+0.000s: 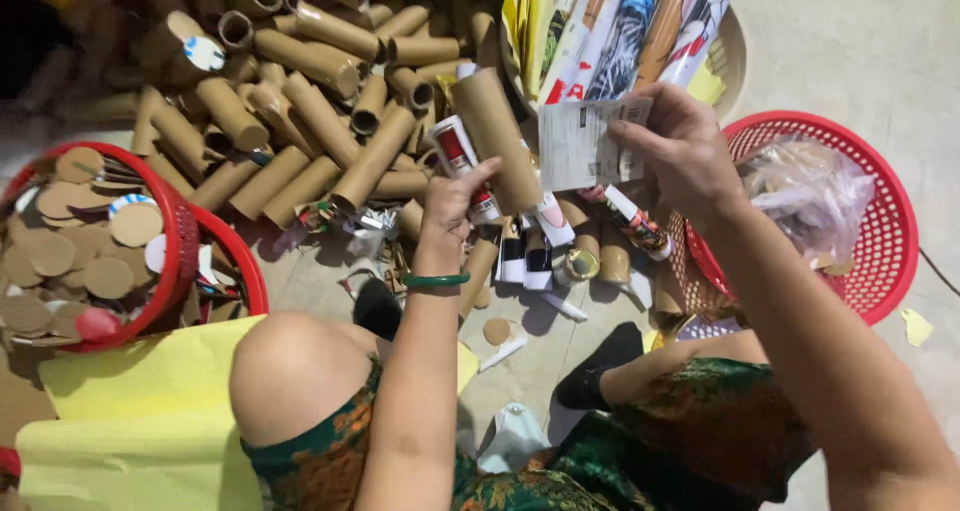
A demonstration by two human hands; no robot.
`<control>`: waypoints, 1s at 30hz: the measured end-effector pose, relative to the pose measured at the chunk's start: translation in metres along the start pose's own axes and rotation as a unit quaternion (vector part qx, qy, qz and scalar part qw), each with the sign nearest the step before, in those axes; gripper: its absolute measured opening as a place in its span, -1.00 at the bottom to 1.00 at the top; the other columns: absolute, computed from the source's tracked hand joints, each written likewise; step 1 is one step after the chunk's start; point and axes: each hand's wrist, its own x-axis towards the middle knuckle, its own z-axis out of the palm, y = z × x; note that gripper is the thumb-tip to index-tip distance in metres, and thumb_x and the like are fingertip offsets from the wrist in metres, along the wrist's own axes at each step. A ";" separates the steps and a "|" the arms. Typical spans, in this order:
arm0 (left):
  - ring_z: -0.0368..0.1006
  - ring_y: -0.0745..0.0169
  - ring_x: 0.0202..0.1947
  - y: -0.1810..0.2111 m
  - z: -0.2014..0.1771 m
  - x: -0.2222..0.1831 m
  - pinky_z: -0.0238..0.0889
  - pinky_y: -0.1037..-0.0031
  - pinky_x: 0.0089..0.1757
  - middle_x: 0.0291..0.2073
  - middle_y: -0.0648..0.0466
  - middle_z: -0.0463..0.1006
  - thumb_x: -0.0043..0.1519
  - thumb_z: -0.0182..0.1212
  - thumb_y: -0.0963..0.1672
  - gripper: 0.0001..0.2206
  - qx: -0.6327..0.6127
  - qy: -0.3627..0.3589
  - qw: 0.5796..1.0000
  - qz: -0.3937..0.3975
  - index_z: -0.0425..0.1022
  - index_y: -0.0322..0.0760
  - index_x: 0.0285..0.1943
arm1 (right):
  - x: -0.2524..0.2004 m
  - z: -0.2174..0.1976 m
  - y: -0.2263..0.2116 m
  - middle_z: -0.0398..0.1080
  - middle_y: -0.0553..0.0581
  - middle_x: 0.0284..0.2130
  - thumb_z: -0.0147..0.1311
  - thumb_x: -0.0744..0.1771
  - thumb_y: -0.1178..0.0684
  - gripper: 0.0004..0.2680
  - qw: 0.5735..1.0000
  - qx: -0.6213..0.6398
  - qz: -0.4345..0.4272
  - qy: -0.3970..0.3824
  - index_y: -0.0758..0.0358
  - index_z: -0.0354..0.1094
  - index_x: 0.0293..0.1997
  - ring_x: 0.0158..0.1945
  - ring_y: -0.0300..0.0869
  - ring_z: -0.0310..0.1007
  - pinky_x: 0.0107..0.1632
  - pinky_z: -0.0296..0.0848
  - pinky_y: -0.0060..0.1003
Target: The recorder is assembling confetti poppers by wrapping cardboard tubes with printed paper and adding paper caps.
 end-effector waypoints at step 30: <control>0.59 0.11 -0.01 0.045 0.037 -0.050 0.49 0.26 0.02 0.01 -0.08 0.62 0.23 0.28 -0.27 -0.63 -0.054 -0.237 0.962 -0.126 0.46 -0.39 0.24 | -0.016 0.039 0.015 0.51 0.11 -0.23 0.28 0.30 0.24 -0.79 0.961 0.270 0.023 0.047 0.29 0.33 -0.04 -0.16 -0.27 0.51 -0.02 0.52 -0.35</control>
